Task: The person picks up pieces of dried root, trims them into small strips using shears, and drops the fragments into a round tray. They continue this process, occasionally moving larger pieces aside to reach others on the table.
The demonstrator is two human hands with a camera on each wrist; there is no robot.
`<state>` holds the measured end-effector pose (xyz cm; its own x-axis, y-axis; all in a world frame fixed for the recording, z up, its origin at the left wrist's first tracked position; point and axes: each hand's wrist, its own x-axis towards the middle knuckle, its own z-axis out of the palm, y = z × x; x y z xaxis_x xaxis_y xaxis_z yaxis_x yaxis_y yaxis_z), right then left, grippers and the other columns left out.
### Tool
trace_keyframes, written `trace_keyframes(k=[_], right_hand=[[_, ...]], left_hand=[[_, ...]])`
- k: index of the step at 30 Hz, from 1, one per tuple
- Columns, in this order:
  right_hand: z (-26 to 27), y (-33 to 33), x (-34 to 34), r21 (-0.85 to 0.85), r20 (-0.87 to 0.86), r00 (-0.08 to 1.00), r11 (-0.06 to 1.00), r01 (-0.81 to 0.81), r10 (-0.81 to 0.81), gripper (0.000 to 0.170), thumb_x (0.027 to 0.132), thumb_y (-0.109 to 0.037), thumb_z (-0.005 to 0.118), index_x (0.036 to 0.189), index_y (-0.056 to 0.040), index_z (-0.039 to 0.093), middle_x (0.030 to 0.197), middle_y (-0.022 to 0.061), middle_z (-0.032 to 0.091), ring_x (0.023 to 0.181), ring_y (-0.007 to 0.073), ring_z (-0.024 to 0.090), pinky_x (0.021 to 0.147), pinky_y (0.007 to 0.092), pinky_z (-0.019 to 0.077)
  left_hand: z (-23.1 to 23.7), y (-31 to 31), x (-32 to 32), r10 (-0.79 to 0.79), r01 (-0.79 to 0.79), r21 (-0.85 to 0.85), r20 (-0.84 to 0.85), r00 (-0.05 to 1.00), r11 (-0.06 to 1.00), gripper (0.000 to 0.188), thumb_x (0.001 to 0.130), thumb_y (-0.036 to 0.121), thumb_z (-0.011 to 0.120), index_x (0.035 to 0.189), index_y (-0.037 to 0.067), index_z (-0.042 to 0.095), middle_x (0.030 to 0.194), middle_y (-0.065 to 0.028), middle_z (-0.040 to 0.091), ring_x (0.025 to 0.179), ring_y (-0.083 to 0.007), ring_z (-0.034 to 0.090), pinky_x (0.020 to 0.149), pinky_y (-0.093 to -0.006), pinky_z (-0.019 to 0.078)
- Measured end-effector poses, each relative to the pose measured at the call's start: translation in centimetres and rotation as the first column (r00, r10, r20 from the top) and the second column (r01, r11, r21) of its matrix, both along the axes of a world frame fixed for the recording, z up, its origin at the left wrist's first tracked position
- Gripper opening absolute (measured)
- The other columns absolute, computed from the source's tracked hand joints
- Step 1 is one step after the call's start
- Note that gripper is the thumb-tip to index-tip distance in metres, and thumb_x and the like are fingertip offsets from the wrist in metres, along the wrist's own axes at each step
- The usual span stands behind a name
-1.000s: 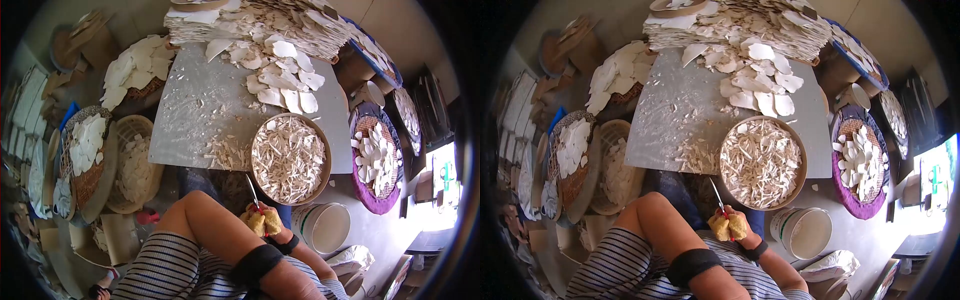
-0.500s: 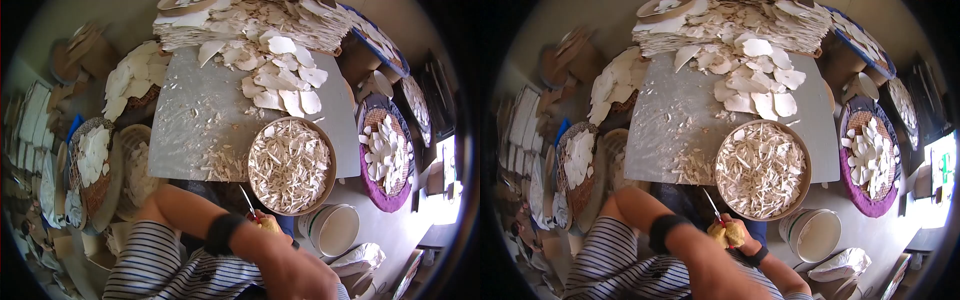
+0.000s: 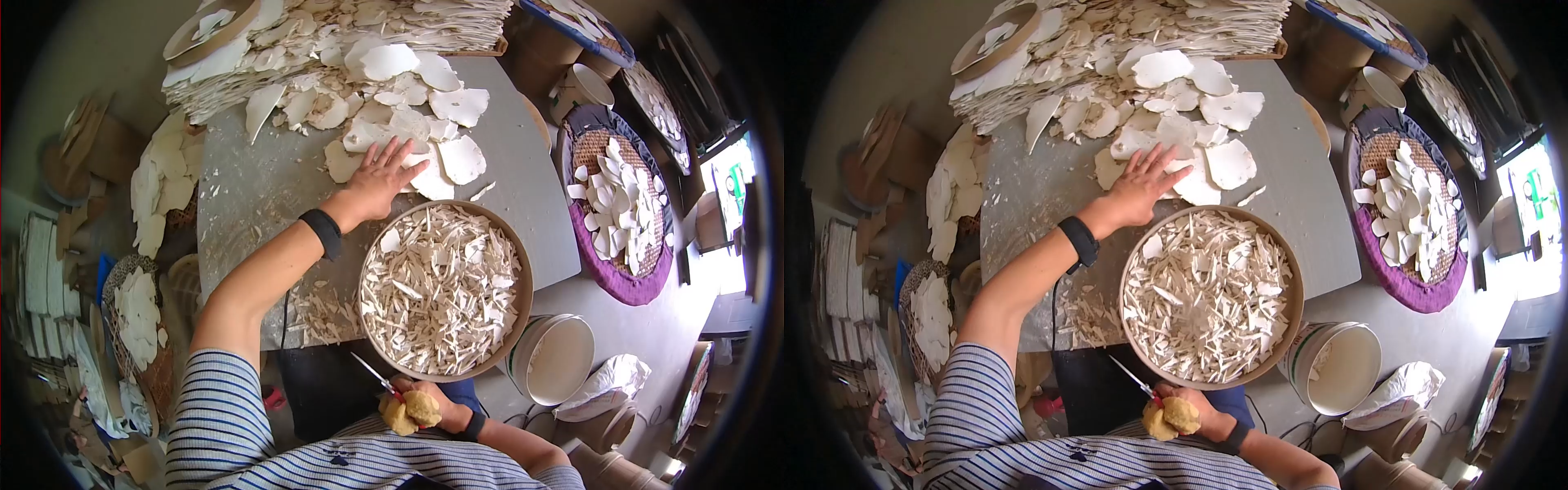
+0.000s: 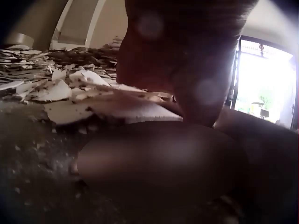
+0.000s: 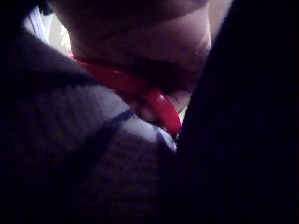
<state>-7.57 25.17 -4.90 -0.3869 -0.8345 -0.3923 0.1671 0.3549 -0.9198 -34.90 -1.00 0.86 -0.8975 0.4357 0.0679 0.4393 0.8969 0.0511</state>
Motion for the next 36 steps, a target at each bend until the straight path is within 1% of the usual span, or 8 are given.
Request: trace_keyframes(k=[15, 19, 22, 26, 27, 30, 32, 36], right_hand=[[-0.1, -0.5, 0.5, 0.092, 0.051, 0.997, 0.995, 0.047, -0.052, 0.022, 0.085, -0.004, 0.050, 0.107, -0.0027, 0.055, 0.088, 0.0051, 0.058, 0.081, 0.0149, 0.059, 0.072, 0.0260, 0.0481], [0.8, -0.5, 0.1, 0.093, 0.074, 0.996, 0.995, 0.048, -0.055, 0.014, 0.087, -0.007, 0.051, 0.099, -0.0041, 0.056, 0.086, 0.0035, 0.057, 0.078, 0.0114, 0.058, 0.069, 0.0241, 0.0472], [-0.8, -0.2, 1.0, 0.040, 0.259, 0.957, 0.992, 0.122, -0.128, 0.007, 0.084, -0.006, 0.056, 0.090, -0.0038, 0.059, 0.088, 0.0045, 0.056, 0.079, 0.0126, 0.056, 0.070, 0.0235, 0.0456], [-0.3, -0.7, 1.0, -0.168, 0.288, 0.949, 0.969, 0.180, -0.126, 0.007, 0.080, -0.006, 0.062, 0.078, -0.0002, 0.059, 0.088, 0.0074, 0.053, 0.082, 0.0203, 0.054, 0.074, 0.0307, 0.0444], [0.9, -1.3, 1.1, -0.155, 0.659, 0.730, 0.918, 0.366, -0.180, 0.009, 0.080, -0.007, 0.062, 0.075, -0.0004, 0.058, 0.087, 0.0076, 0.053, 0.080, 0.0204, 0.053, 0.074, 0.0307, 0.0444], [-2.1, -1.1, 2.0, -0.153, 0.743, 0.659, 0.929, 0.337, -0.117, 0.010, 0.081, -0.008, 0.060, 0.082, 0.0015, 0.058, 0.086, 0.0082, 0.052, 0.082, 0.0198, 0.054, 0.074, 0.0305, 0.0443], [0.0, -1.5, 1.5, -0.257, 0.439, 0.894, 0.941, 0.220, -0.089, 0.007, 0.083, -0.003, 0.057, 0.087, 0.0023, 0.058, 0.090, 0.0073, 0.052, 0.081, 0.0162, 0.053, 0.073, 0.0270, 0.0445], [1.5, -2.4, 1.5, -0.158, 0.458, 0.881, 0.964, 0.216, -0.122, 0.006, 0.084, -0.003, 0.057, 0.086, 0.0026, 0.058, 0.091, 0.0047, 0.052, 0.078, 0.0134, 0.053, 0.071, 0.0243, 0.0442]], left_hand=[[0.5, -2.8, 0.5, 0.224, -0.130, 0.362, -0.230, 0.947, 0.923, 0.035, 0.079, -0.004, 0.045, 0.111, 0.006, 0.055, 0.117, -0.0142, 0.055, 0.108, -0.0309, 0.053, 0.090, -0.0359, 0.0427], [2.6, -8.2, 4.1, 0.260, -0.122, 0.699, -0.093, 0.961, 0.705, 0.031, 0.077, -0.003, 0.046, 0.106, 0.000, 0.056, 0.110, -0.0151, 0.059, 0.093, -0.0305, 0.059, 0.081, -0.0337, 0.0464], [4.5, -11.9, 8.8, 0.190, -0.578, 0.812, 0.556, 0.809, 0.084, 0.029, 0.081, -0.001, 0.046, 0.108, -0.004, 0.054, 0.105, -0.0149, 0.061, 0.090, -0.0254, 0.061, 0.076, -0.0314, 0.0482], [4.3, -16.2, 14.3, -0.143, -0.664, 0.643, 0.669, 0.729, -0.381, 0.032, 0.082, 0.003, 0.055, 0.112, -0.006, 0.051, 0.102, -0.0152, 0.061, 0.092, -0.0266, 0.061, 0.076, -0.0382, 0.0521], [3.7, -17.0, 15.5, -0.176, -0.653, 0.634, 0.648, 0.741, -0.414, 0.035, 0.083, 0.007, 0.057, 0.115, -0.006, 0.049, 0.107, -0.0145, 0.059, 0.092, -0.0252, 0.061, 0.083, -0.0429, 0.0510], [1.2, -18.6, 18.6, -0.205, -0.689, 0.559, 0.688, 0.696, -0.462, 0.036, 0.083, 0.008, 0.058, 0.116, -0.005, 0.049, 0.111, -0.0144, 0.058, 0.094, -0.0243, 0.061, 0.083, -0.0413, 0.0509], [0.1, -19.2, 20.3, -0.149, -0.750, 0.494, 0.783, 0.603, -0.439, 0.035, 0.084, 0.010, 0.058, 0.114, -0.005, 0.051, 0.108, -0.0132, 0.059, 0.092, -0.0233, 0.061, 0.082, -0.0390, 0.0513], [-0.2, -19.8, 22.3, -0.067, -0.771, 0.455, 0.842, 0.536, -0.445, 0.028, 0.084, 0.014, 0.059, 0.107, -0.002, 0.055, 0.099, -0.0098, 0.062, 0.086, -0.0202, 0.063, 0.078, -0.0343, 0.0519]])
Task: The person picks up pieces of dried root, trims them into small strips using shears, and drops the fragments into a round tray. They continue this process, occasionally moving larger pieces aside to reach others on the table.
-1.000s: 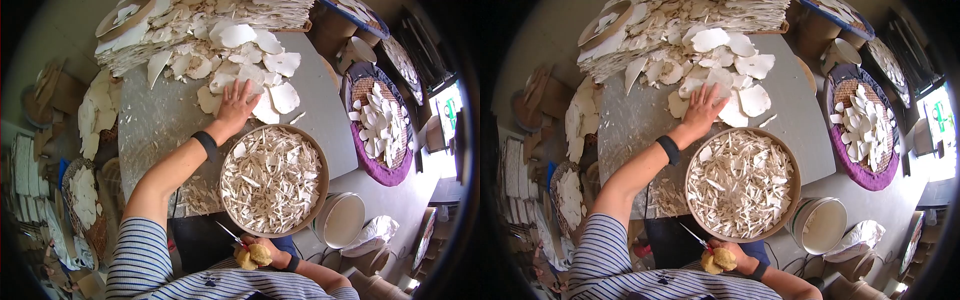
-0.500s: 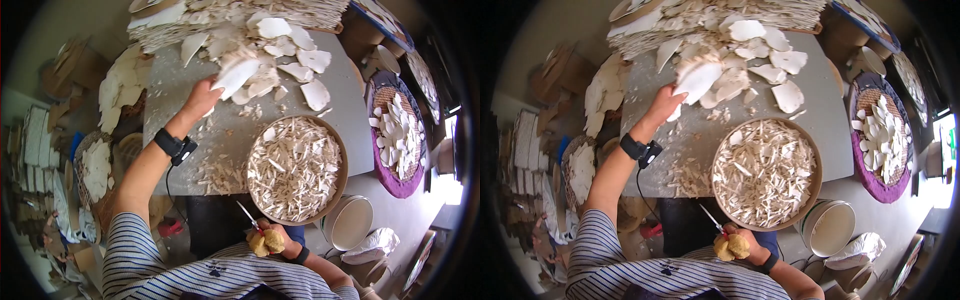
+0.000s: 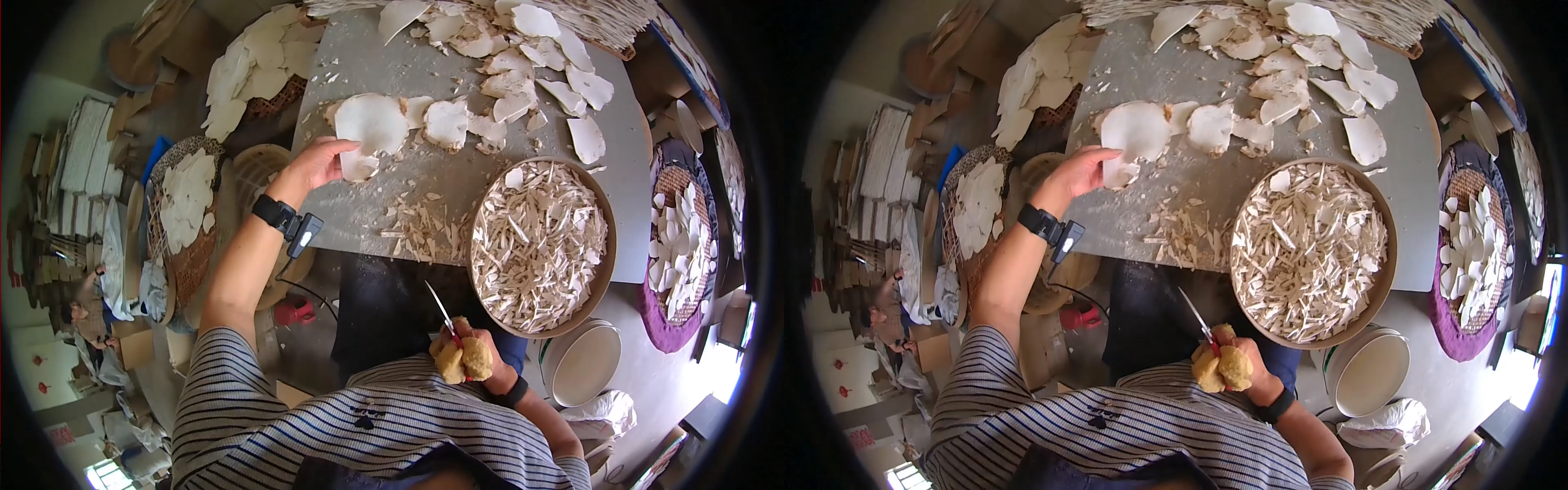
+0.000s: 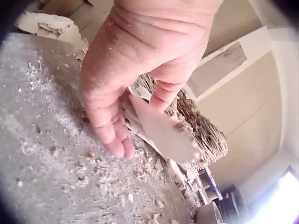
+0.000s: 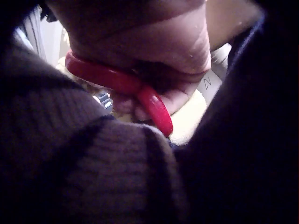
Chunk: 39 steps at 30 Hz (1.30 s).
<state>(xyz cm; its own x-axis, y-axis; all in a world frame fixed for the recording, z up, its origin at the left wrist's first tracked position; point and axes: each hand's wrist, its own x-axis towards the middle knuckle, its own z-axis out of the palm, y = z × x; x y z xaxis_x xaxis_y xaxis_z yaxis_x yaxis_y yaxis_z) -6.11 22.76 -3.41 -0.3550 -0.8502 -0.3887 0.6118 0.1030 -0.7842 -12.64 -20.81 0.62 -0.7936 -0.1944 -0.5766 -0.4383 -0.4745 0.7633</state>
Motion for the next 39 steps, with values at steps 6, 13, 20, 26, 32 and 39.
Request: trace_keyframes(k=[6, 13, 20, 26, 32, 39], right_hand=[[1.0, -0.6, 0.0, -0.019, 0.166, 0.984, 0.997, 0.072, -0.068, 0.011, 0.079, 0.001, 0.056, 0.089, 0.0034, 0.060, 0.089, 0.0079, 0.058, 0.084, 0.0179, 0.058, 0.074, 0.0293, 0.0486], [-0.6, 0.2, 0.3, -0.002, -0.205, 0.977, 0.999, -0.053, 0.051, 0.007, 0.081, -0.005, 0.061, 0.082, 0.0011, 0.059, 0.090, 0.0068, 0.053, 0.080, 0.0163, 0.053, 0.072, 0.0277, 0.0444], [0.0, 0.1, 0.9, 0.009, -0.233, 0.972, 1.000, -0.016, 0.018, 0.009, 0.082, -0.008, 0.060, 0.080, 0.0004, 0.058, 0.086, 0.0074, 0.054, 0.077, 0.0165, 0.053, 0.071, 0.0283, 0.0444], [-0.3, 0.1, 1.1, -0.006, -0.275, 0.961, 1.000, -0.031, 0.028, 0.009, 0.085, -0.010, 0.056, 0.084, -0.0008, 0.056, 0.088, 0.0062, 0.053, 0.078, 0.0147, 0.052, 0.070, 0.0267, 0.0443], [-1.0, -1.0, 0.7, -0.126, 0.400, 0.913, 0.982, 0.141, -0.080, 0.016, 0.082, -0.010, 0.060, 0.094, -0.0030, 0.054, 0.094, 0.0046, 0.054, 0.085, 0.0145, 0.054, 0.078, 0.0271, 0.0447], [1.2, -2.6, -0.1, -0.232, -0.143, 0.990, 0.972, -0.020, -0.014, 0.027, 0.085, -0.011, 0.057, 0.110, -0.0066, 0.048, 0.107, 0.0066, 0.053, 0.101, 0.0162, 0.052, 0.088, 0.0283, 0.0428]], left_hand=[[1.6, -1.4, 1.5, -0.184, 0.353, -0.780, 0.302, 0.935, 0.517, 0.033, 0.075, 0.021, 0.066, 0.099, -0.002, 0.059, 0.093, -0.0159, 0.063, 0.084, -0.0246, 0.062, 0.070, -0.0308, 0.0496], [0.3, -0.8, -2.7, -0.311, 0.038, -0.999, 0.045, 0.949, -0.029, 0.072, 0.067, 0.025, 0.074, 0.124, -0.004, 0.041, 0.123, -0.0254, 0.045, 0.114, -0.0312, 0.046, 0.093, -0.0365, 0.0395], [1.7, -4.3, -2.7, -0.298, 0.249, -0.844, 0.112, 0.948, 0.475, 0.049, 0.067, 0.015, 0.074, 0.107, -0.005, 0.055, 0.096, -0.0185, 0.062, 0.088, -0.0208, 0.060, 0.076, -0.0280, 0.0464], [7.5, 1.8, 5.2, -0.021, -0.093, -0.655, -0.163, 0.986, 0.750, 0.033, 0.080, 0.011, 0.062, 0.106, -0.004, 0.050, 0.092, -0.0112, 0.061, 0.081, -0.0151, 0.059, 0.067, -0.0264, 0.0481], [6.4, 10.4, 11.3, 0.356, -0.438, -0.116, -0.418, 0.836, 0.892, 0.055, 0.082, 0.002, 0.057, 0.129, -0.005, 0.029, 0.118, -0.0218, 0.049, 0.107, -0.0264, 0.053, 0.088, -0.0392, 0.0485], [5.2, 17.0, 12.9, 0.387, -0.455, -0.049, -0.449, 0.805, 0.889, 0.038, 0.085, 0.000, 0.053, 0.122, 0.002, 0.044, 0.115, -0.0100, 0.055, 0.104, -0.0182, 0.055, 0.088, -0.0342, 0.0464]])
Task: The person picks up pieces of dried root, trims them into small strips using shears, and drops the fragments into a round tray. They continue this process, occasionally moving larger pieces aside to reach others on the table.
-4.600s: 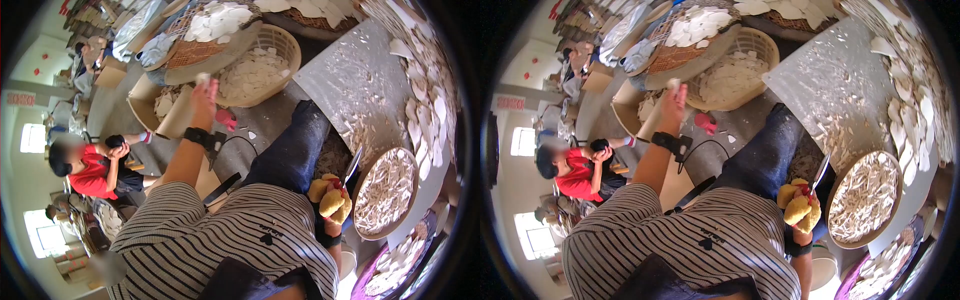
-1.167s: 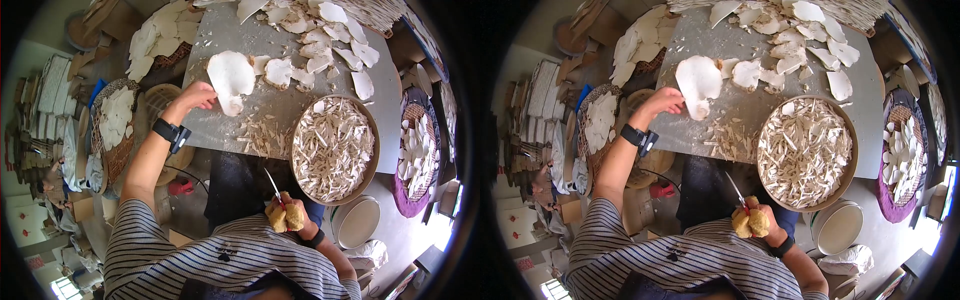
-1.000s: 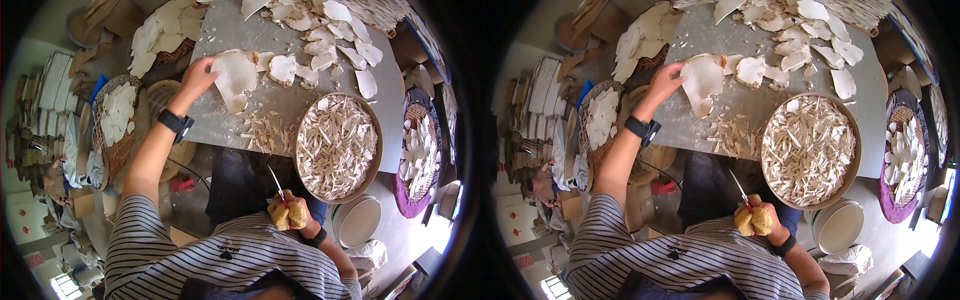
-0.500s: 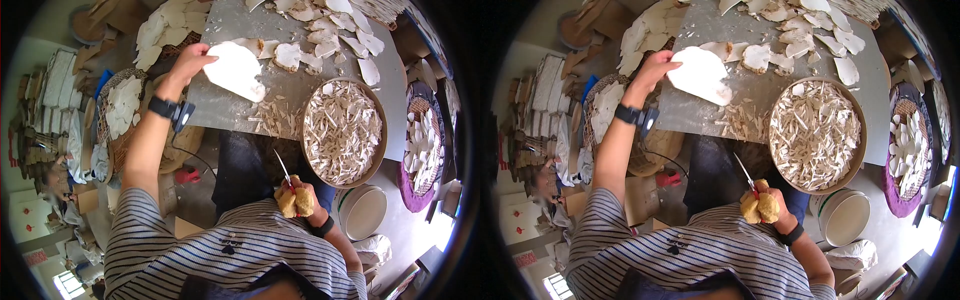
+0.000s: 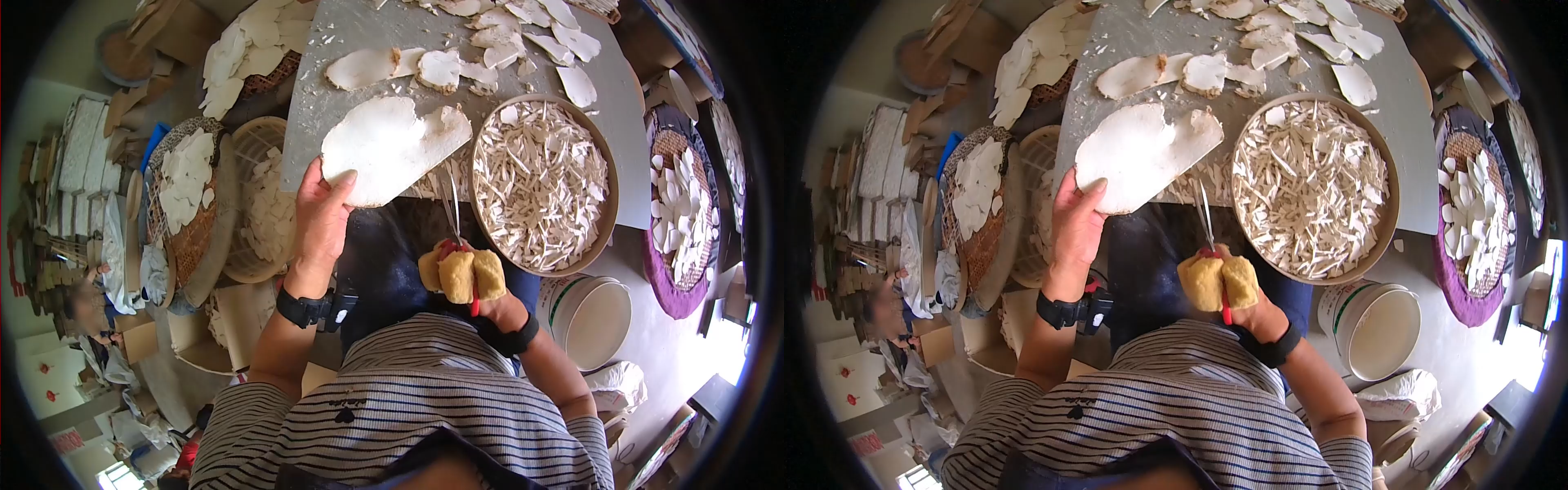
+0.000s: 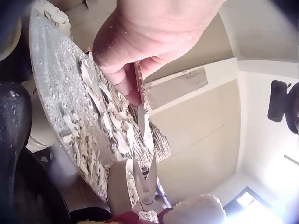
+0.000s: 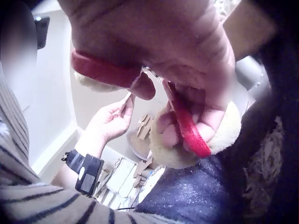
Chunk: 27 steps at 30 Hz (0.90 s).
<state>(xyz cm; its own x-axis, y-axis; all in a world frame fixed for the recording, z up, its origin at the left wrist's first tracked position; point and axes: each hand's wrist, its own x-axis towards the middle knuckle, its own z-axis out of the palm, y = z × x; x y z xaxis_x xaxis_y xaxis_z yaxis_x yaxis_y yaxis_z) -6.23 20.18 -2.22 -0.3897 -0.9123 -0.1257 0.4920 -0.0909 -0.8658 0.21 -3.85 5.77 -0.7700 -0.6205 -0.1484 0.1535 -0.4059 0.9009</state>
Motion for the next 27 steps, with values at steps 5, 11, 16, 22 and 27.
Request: trace_keyframes(k=[5, 11, 16, 22, 27], right_hand=[[-1.6, 0.1, -0.5, -0.033, -0.103, 0.987, 0.991, -0.126, 0.122, 0.040, 0.090, -0.009, 0.051, 0.127, -0.0046, 0.038, 0.118, 0.0081, 0.051, 0.105, 0.0174, 0.053, 0.094, 0.0291, 0.0429], [0.1, -0.8, -1.0, -0.059, 0.163, 0.981, 0.993, -0.101, 0.109, 0.037, 0.087, -0.010, 0.056, 0.122, -0.0039, 0.045, 0.116, 0.0103, 0.053, 0.102, 0.0187, 0.055, 0.091, 0.0297, 0.0442], [-3.3, -1.1, -0.6, -0.168, 0.554, 0.831, 0.984, 0.064, 0.041, 0.030, 0.092, -0.018, 0.046, 0.120, -0.0059, 0.044, 0.116, 0.0088, 0.053, 0.105, 0.0197, 0.053, 0.095, 0.0322, 0.0412], [-4.0, -1.8, -0.5, -0.241, 0.486, 0.874, 0.962, 0.126, 0.007, 0.031, 0.091, -0.016, 0.049, 0.119, -0.0050, 0.042, 0.112, 0.0094, 0.054, 0.104, 0.0202, 0.054, 0.093, 0.0335, 0.0431], [-4.9, -2.1, -0.7, -0.163, 0.106, 0.983, 0.972, 0.169, -0.153, 0.037, 0.087, -0.012, 0.056, 0.120, -0.0040, 0.041, 0.113, 0.0094, 0.054, 0.105, 0.0196, 0.053, 0.093, 0.0327, 0.0426]], left_hand=[[-0.7, 1.5, -0.1, -0.046, 0.046, 0.016, 0.013, 0.999, 0.999, 0.037, 0.085, 0.001, 0.053, 0.121, 0.002, 0.043, 0.114, -0.0100, 0.055, 0.103, -0.0182, 0.054, 0.088, -0.0343, 0.0463], [-1.5, 2.4, -0.6, -0.089, 0.088, 0.014, 0.052, 0.995, 0.996, 0.044, 0.084, 0.002, 0.055, 0.124, 0.001, 0.036, 0.112, -0.0120, 0.055, 0.100, -0.0173, 0.056, 0.085, -0.0327, 0.0483], [-1.6, 2.2, -1.0, -0.136, 0.137, -0.005, 0.088, 0.987, 0.991, 0.043, 0.084, 0.002, 0.055, 0.123, 0.002, 0.036, 0.112, -0.0121, 0.054, 0.100, -0.0175, 0.056, 0.085, -0.0323, 0.0486], [-2.3, 1.1, -2.2, -0.197, 0.197, 0.016, 0.151, 0.969, 0.980, 0.044, 0.084, 0.002, 0.053, 0.125, 0.001, 0.036, 0.118, -0.0121, 0.051, 0.107, -0.0196, 0.052, 0.092, -0.0344, 0.0434], [-3.2, 0.4, -3.1, -0.221, 0.212, 0.065, 0.171, 0.960, 0.975, 0.043, 0.084, 0.001, 0.053, 0.125, 0.001, 0.038, 0.119, -0.0111, 0.051, 0.108, -0.0192, 0.052, 0.091, -0.0343, 0.0437]])
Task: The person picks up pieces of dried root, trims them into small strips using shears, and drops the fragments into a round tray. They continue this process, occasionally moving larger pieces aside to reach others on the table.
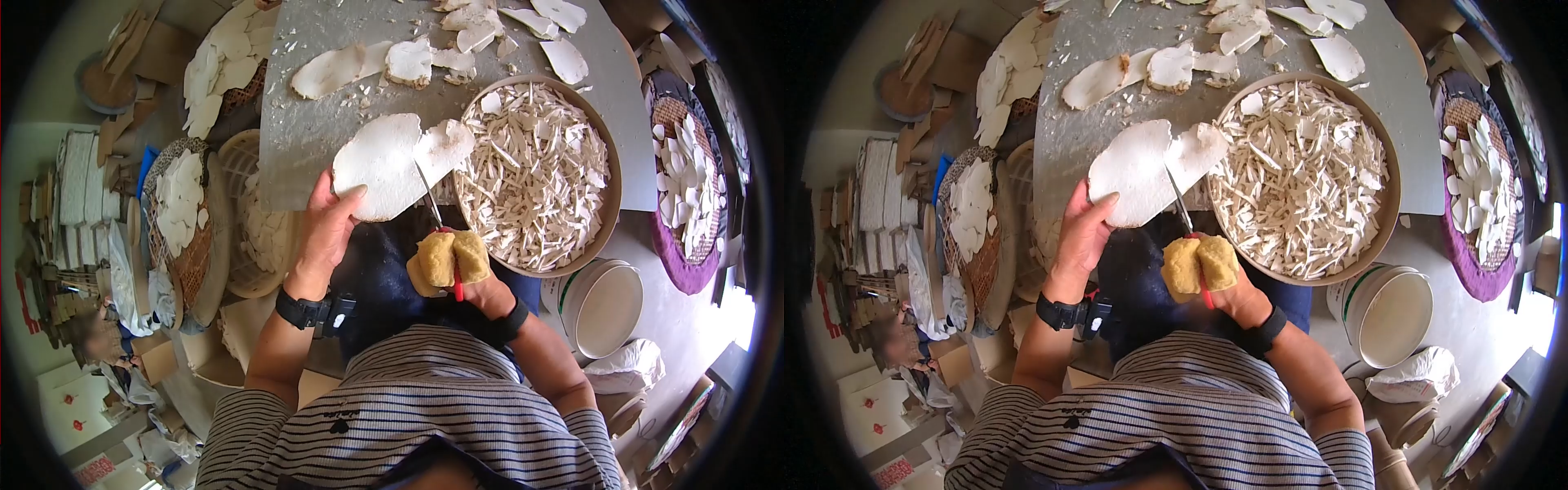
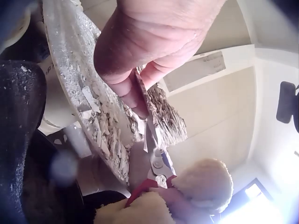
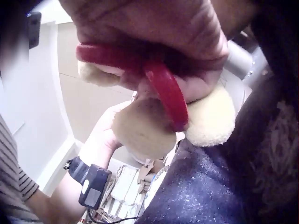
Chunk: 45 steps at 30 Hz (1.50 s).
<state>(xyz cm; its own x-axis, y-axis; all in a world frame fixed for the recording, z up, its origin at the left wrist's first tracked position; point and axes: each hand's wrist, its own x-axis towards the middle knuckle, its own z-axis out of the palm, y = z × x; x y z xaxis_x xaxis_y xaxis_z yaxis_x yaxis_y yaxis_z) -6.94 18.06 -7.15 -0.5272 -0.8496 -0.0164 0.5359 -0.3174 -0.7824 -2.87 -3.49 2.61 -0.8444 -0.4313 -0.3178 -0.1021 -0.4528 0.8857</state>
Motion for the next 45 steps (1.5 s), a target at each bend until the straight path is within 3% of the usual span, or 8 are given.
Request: trace_keyframes(k=[8, 10, 11, 14, 17, 28, 43, 45], right_hand=[[0.7, 0.7, -1.8, 0.237, -0.565, 0.807, 0.971, -0.040, 0.171, 0.050, 0.076, -0.012, 0.066, 0.120, -0.0044, 0.044, 0.115, 0.0088, 0.052, 0.106, 0.0189, 0.052, 0.090, 0.0300, 0.0417], [-1.3, 0.6, -1.1, 0.084, 0.018, 0.985, 0.981, -0.173, 0.173, 0.043, 0.081, -0.015, 0.062, 0.119, -0.0044, 0.045, 0.117, 0.0079, 0.050, 0.110, 0.0184, 0.049, 0.096, 0.0301, 0.0379], [-1.1, 0.4, -1.0, -0.129, 0.534, 0.819, 0.977, -0.169, 0.212, 0.041, 0.082, -0.015, 0.060, 0.119, -0.0047, 0.045, 0.118, 0.0076, 0.049, 0.111, 0.0184, 0.048, 0.097, 0.0302, 0.0369], [-0.6, 0.6, -0.8, -0.188, 0.640, 0.726, 0.968, -0.169, 0.251, 0.035, 0.088, -0.013, 0.052, 0.122, -0.0044, 0.043, 0.116, 0.0074, 0.051, 0.106, 0.0185, 0.051, 0.096, 0.0300, 0.0388], [4.2, 1.0, -1.6, 0.139, -0.109, 0.965, 0.965, -0.222, 0.238, 0.043, 0.084, -0.010, 0.060, 0.123, -0.0024, 0.042, 0.105, 0.0090, 0.056, 0.096, 0.0168, 0.056, 0.088, 0.0280, 0.0452], [4.1, 1.3, -0.2, -0.169, 0.536, 0.803, 0.965, -0.201, 0.262, 0.039, 0.083, -0.010, 0.063, 0.118, -0.0018, 0.047, 0.108, 0.0089, 0.057, 0.098, 0.0168, 0.056, 0.087, 0.0272, 0.0460], [7.4, 3.2, 1.3, 0.144, -0.330, 0.929, 0.982, -0.124, 0.166, 0.045, 0.085, -0.011, 0.060, 0.124, -0.0044, 0.039, 0.117, 0.0079, 0.052, 0.105, 0.0173, 0.053, 0.095, 0.0325, 0.0412], [5.8, 3.0, 1.9, -0.038, 0.172, 0.978, 0.993, -0.116, 0.121, 0.045, 0.083, -0.011, 0.063, 0.122, -0.0032, 0.041, 0.115, 0.0089, 0.053, 0.105, 0.0173, 0.053, 0.094, 0.0320, 0.0416]], left_hand=[[-0.4, -2.9, -1.2, -0.025, 0.035, 0.119, -0.083, 0.996, 0.992, 0.029, 0.084, 0.002, 0.053, 0.113, 0.002, 0.052, 0.120, -0.0100, 0.053, 0.110, -0.0192, 0.051, 0.093, -0.0337, 0.0421], [-0.6, -4.3, -1.8, -0.051, 0.044, -0.050, -0.144, 0.988, 0.998, 0.023, 0.083, 0.000, 0.054, 0.105, 0.003, 0.058, 0.122, -0.0108, 0.052, 0.113, -0.0199, 0.049, 0.095, -0.0338, 0.0405], [-0.8, -5.0, -2.4, -0.089, 0.057, -0.182, -0.176, 0.980, 0.982, 0.020, 0.081, -0.002, 0.055, 0.100, 0.003, 0.060, 0.124, -0.0111, 0.051, 0.115, -0.0202, 0.048, 0.096, -0.0341, 0.0396], [-0.8, -5.6, -2.8, -0.160, 0.043, -0.471, -0.211, 0.964, 0.881, 0.018, 0.075, -0.006, 0.057, 0.084, 0.007, 0.067, 0.135, -0.0092, 0.042, 0.123, -0.0218, 0.040, 0.102, -0.0357, 0.0337], [0.4, -5.8, -2.6, -0.237, 0.070, -0.596, -0.207, 0.949, 0.800, 0.019, 0.075, -0.006, 0.056, 0.082, 0.007, 0.067, 0.138, -0.0070, 0.039, 0.125, -0.0229, 0.038, 0.104, -0.0362, 0.0307], [1.6, -6.3, -0.8, -0.318, 0.042, -0.744, -0.234, 0.919, 0.667, 0.016, 0.076, -0.004, 0.057, 0.078, 0.008, 0.067, 0.137, -0.0082, 0.040, 0.124, -0.0255, 0.039, 0.102, -0.0364, 0.0333], [2.6, -5.1, 1.3, -0.372, 0.053, -0.821, -0.199, 0.907, 0.569, 0.011, 0.079, -0.001, 0.058, 0.084, 0.005, 0.066, 0.126, -0.0118, 0.050, 0.116, -0.0238, 0.048, 0.098, -0.0312, 0.0373], [2.6, -3.9, 2.3, -0.191, 0.045, -0.655, -0.154, 0.969, 0.755, 0.012, 0.082, 0.002, 0.058, 0.093, 0.002, 0.061, 0.119, -0.0115, 0.054, 0.109, -0.0219, 0.053, 0.096, -0.0288, 0.0383]])
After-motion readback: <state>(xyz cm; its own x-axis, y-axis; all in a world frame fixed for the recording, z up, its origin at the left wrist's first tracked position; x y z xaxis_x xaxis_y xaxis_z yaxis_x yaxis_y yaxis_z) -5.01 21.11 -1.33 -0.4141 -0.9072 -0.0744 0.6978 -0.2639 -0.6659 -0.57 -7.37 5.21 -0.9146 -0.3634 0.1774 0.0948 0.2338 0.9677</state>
